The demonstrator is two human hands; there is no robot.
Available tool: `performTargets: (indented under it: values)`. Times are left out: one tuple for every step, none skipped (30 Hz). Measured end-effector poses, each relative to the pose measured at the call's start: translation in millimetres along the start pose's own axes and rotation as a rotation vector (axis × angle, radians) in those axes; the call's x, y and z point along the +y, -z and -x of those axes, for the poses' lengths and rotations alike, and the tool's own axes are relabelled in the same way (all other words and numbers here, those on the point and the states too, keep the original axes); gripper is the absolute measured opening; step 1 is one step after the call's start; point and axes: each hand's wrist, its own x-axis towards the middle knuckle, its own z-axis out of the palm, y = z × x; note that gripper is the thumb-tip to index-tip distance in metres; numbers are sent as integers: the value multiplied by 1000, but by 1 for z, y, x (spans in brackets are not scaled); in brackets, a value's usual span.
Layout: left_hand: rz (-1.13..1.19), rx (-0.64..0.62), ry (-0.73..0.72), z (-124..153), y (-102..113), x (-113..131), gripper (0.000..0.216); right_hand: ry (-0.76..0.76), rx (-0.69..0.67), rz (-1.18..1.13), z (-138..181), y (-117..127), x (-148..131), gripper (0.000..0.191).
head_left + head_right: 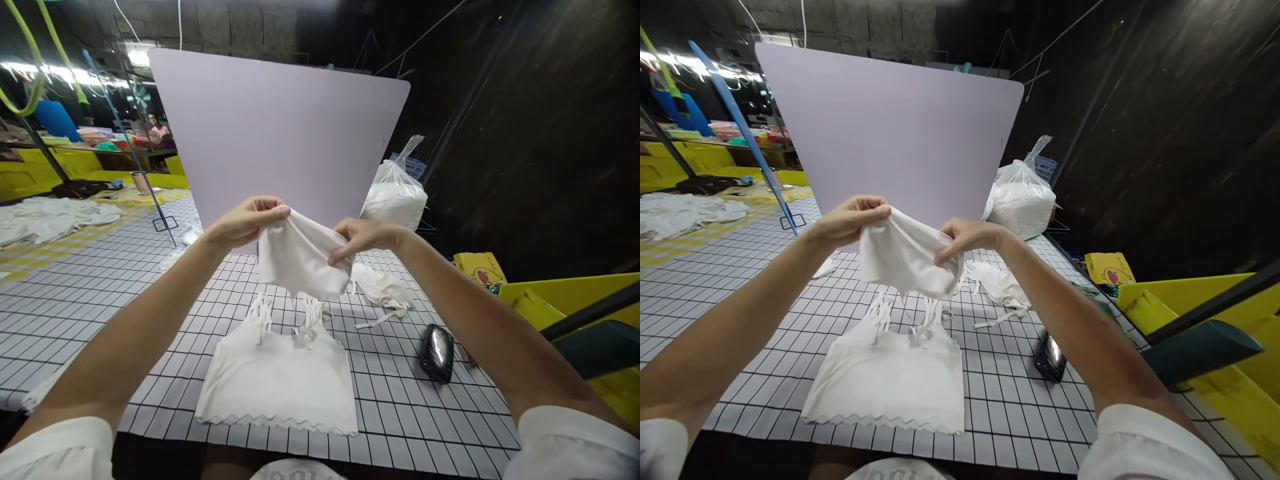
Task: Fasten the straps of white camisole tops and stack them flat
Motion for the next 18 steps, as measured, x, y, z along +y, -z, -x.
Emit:
performTargets:
  values:
    - [-4,49,-20,4,6,7,39,-50,-14,52,4,2,7,43]
    - [-19,93,-36,8,12,13,38,-84,-6,97,8,4,13,42]
    - [-42,128,-42,11,18,18,37,-108,14,133,12,5,19,41]
    - [-70,153,-37,15,24,23,36,-126,37,153,16,6,23,39]
    - [-102,170,-23,18,30,26,35,-138,61,151,20,7,27,38]
    - [-133,179,-6,21,35,29,34,-145,83,130,25,9,29,37]
    - [-162,185,9,24,39,31,33,-145,101,95,30,10,30,37]
    - [-187,193,17,26,42,32,32,-134,117,61,34,12,30,36]
    - [-208,203,17,28,44,33,32,-114,133,37,38,13,29,35]
    - [-224,214,11,29,43,33,31,-85,155,26,40,13,27,34]
    - [-238,217,4,29,39,33,30,-50,190,26,40,11,24,32]
    - [-252,208,1,27,33,32,29,-7,232,21,36,7,20,32]
    - [-269,183,2,24,25,31,28,51,274,-7,30,1,14,35]
    - [-289,142,9,20,16,30,28,121,301,-67,22,-7,8,42]
    - [-311,92,19,16,6,29,27,198,307,-155,11,-16,2,52]
    - [-335,37,30,11,-4,29,26,281,288,-269,0,-25,-3,58]
    - [-358,-13,39,8,-12,29,26,335,250,-371,-10,-33,-8,60]
    - [-380,-47,43,5,-18,29,25,363,219,-446,-19,-39,-11,56]
